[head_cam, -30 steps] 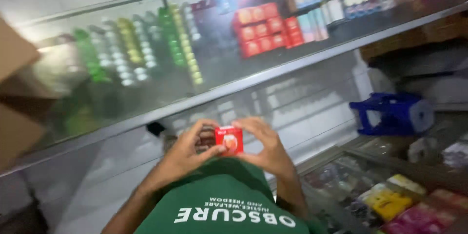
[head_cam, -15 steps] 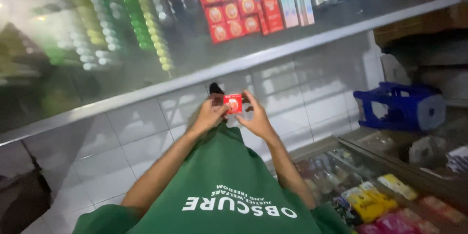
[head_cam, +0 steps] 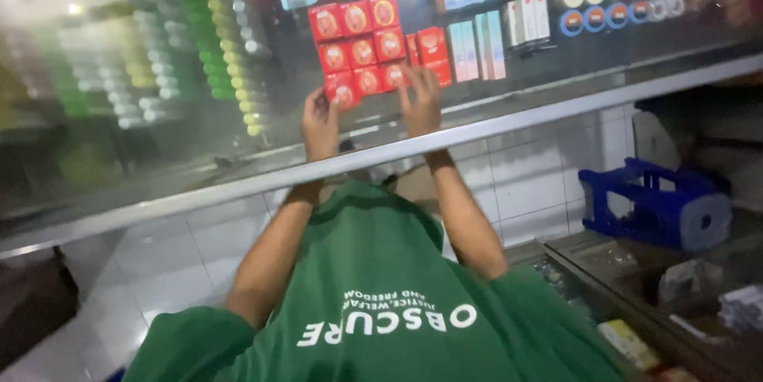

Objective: Unpacking cosmetic boxes from a shipping carton and arranging them neatly in a glass display case.

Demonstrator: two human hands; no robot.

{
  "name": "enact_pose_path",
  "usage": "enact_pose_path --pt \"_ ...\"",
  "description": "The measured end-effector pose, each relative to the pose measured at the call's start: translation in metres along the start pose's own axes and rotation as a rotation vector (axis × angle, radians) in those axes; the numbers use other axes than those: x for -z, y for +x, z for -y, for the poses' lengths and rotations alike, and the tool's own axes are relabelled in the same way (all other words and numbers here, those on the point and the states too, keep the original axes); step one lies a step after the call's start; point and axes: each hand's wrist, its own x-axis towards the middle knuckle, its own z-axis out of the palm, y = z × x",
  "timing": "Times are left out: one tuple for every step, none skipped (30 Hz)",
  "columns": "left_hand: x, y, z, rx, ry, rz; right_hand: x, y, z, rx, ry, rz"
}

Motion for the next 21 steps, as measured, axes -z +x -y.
enact_pose_path --pt "-0.007 0.000 -0.002 0.011 0.003 -0.023 0.006 0.013 0.004 0.002 0.013 0.023" --pt "-0.013 0.006 -0.006 -0.060 0.030 -0.016 0.009 0.029 0.008 0.028 0.017 0.044" --pt "-0.020 0.011 -0.010 -0.131 0.060 -0.010 0.013 0.045 0.013 0.055 0.022 0.064" --pt "-0.024 0.014 -0.018 -0.147 0.056 -0.022 0.007 0.055 0.005 0.073 0.031 0.061" --pt "-0.028 0.017 -0.027 -0.193 0.136 -0.027 0.001 0.066 -0.003 0.101 0.002 0.071" --pt "-0.029 0.007 -0.030 -0.212 0.221 -0.032 -0.001 0.065 -0.011 0.111 -0.030 0.100" --pt "-0.036 0.014 -0.039 -0.202 0.223 -0.044 -0.005 0.075 -0.012 0.113 -0.024 0.114" --pt "-0.042 0.015 -0.046 -0.264 0.248 -0.026 -0.007 0.081 -0.014 0.119 -0.054 0.115" --pt "-0.047 0.016 -0.053 -0.325 0.273 -0.007 -0.010 0.087 -0.014 0.125 -0.085 0.116" --pt "-0.051 0.024 -0.048 -0.338 0.272 -0.026 -0.008 0.095 -0.007 0.145 -0.074 0.115" --pt "-0.055 0.033 -0.044 -0.369 0.348 -0.049 -0.005 0.103 0.001 0.086 -0.077 0.171" --pt "-0.057 0.030 -0.036 -0.381 0.427 -0.068 0.003 0.100 0.009 0.016 -0.084 0.241" --pt "-0.059 0.032 -0.041 -0.375 0.430 -0.082 0.000 0.103 0.004 0.023 -0.076 0.253" --pt "-0.062 0.032 -0.044 -0.393 0.464 -0.083 -0.002 0.103 -0.003 0.103 -0.217 0.310" --pt "-0.065 0.032 -0.046 -0.410 0.498 -0.084 -0.004 0.102 -0.011 0.185 -0.357 0.365" --pt "-0.068 0.034 -0.049 -0.408 0.499 -0.086 -0.007 0.102 -0.017 0.186 -0.356 0.368" --pt "-0.071 0.036 -0.052 -0.392 0.506 -0.090 -0.011 0.101 -0.022 0.216 -0.372 0.370" --pt "-0.073 0.037 -0.054 -0.374 0.513 -0.093 -0.014 0.100 -0.028 0.246 -0.390 0.374" --pt "-0.074 0.036 -0.054 -0.370 0.512 -0.094 -0.013 0.100 -0.027 0.246 -0.390 0.378" --pt "-0.075 0.038 -0.054 -0.408 0.558 -0.116 -0.013 0.102 -0.026 0.230 -0.433 0.435" --pt "-0.075 0.039 -0.054 -0.445 0.604 -0.138 -0.014 0.104 -0.025 0.214 -0.477 0.491"
